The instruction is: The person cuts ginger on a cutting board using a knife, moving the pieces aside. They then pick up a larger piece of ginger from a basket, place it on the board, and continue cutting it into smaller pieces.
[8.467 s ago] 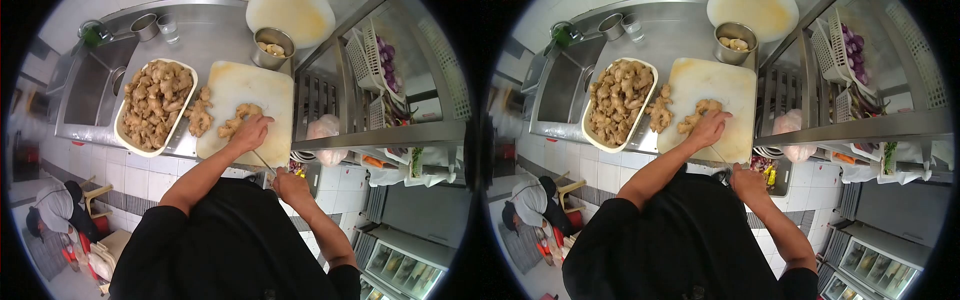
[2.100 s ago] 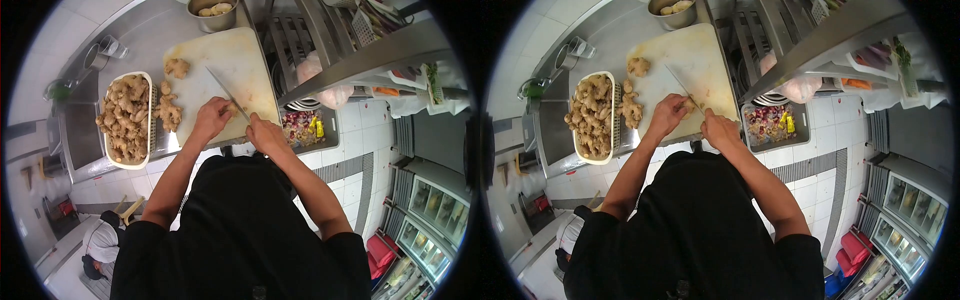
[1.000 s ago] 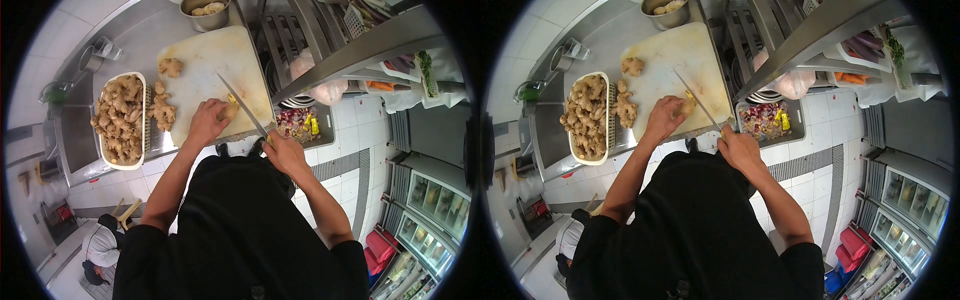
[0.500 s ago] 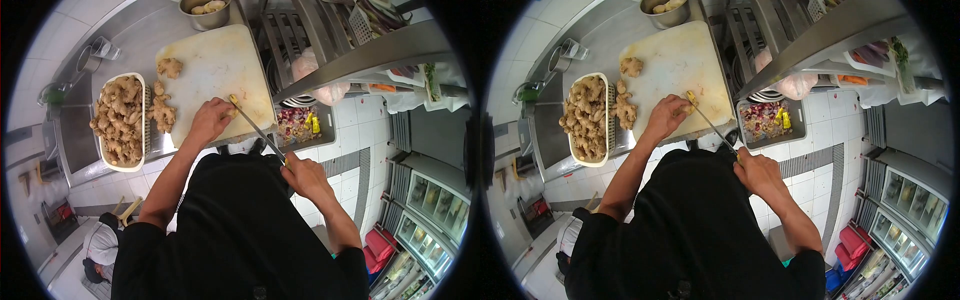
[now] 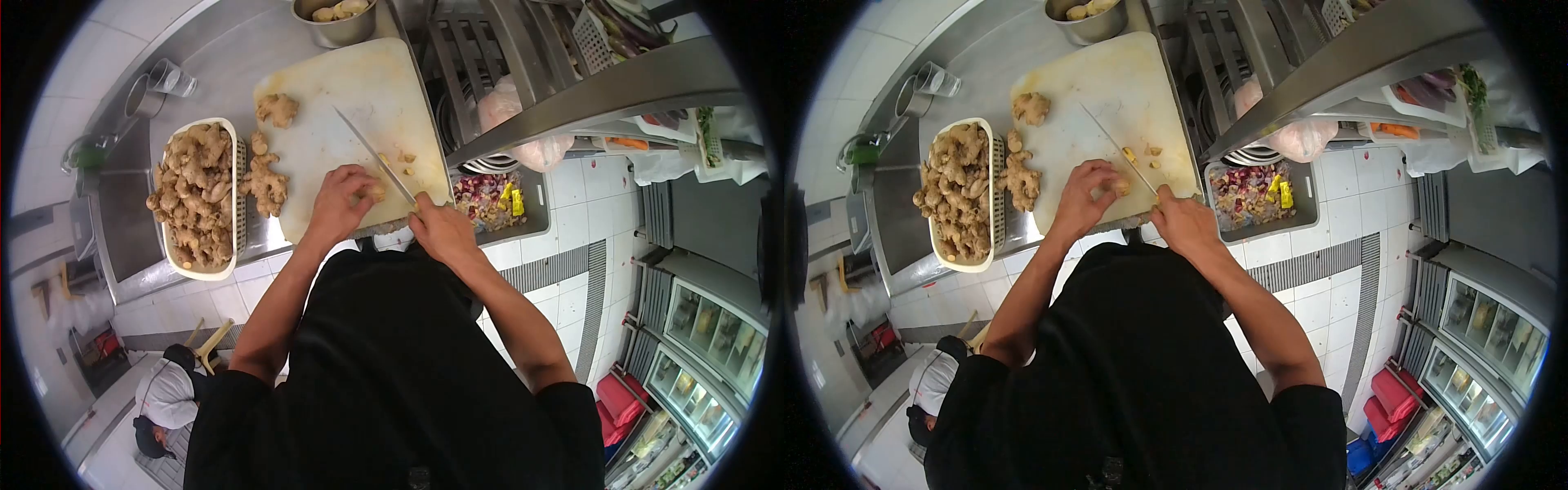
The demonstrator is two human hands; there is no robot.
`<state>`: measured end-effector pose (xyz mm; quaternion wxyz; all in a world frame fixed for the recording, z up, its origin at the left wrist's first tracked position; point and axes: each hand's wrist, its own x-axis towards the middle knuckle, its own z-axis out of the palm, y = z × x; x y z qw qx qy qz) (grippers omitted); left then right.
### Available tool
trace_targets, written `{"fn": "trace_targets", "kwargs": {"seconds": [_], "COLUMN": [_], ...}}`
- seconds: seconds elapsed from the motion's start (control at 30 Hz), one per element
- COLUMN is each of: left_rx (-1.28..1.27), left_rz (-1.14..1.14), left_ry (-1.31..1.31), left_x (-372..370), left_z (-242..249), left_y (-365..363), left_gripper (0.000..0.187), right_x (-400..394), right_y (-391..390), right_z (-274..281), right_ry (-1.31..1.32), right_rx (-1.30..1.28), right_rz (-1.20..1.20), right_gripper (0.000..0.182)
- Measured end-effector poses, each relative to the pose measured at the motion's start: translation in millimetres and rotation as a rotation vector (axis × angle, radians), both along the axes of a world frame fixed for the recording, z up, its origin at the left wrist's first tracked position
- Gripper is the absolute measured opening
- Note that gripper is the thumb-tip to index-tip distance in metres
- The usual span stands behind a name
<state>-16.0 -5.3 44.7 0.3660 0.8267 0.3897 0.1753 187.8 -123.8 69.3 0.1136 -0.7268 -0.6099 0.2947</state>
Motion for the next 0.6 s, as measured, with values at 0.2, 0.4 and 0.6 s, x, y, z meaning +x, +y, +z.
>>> {"fn": "trace_targets", "kwargs": {"seconds": [0.2, 0.4, 0.6], "left_rx": [-0.095, -0.122, -0.078], "left_rz": [0.047, 0.041, 0.012], "left_ry": [0.003, -0.016, 0.007], "left_x": [-11.0, -3.8, -1.7], "left_z": [-10.8, 0.6, -1.4], "left_y": [4.0, 4.3, 6.7], "left_gripper": [0.024, 0.022, 0.023], "right_x": [24.5, 32.6, 36.1], "right_y": [-41.3, -72.4, -85.0], "right_z": [37.5, 83.1, 100.8], "right_ry": [0.023, 0.003, -0.059], "right_rx": [-0.123, -0.283, -0.363], "right_rz": [-0.006, 0.008, 0.063], "right_gripper": [0.031, 0.03, 0.028]}}
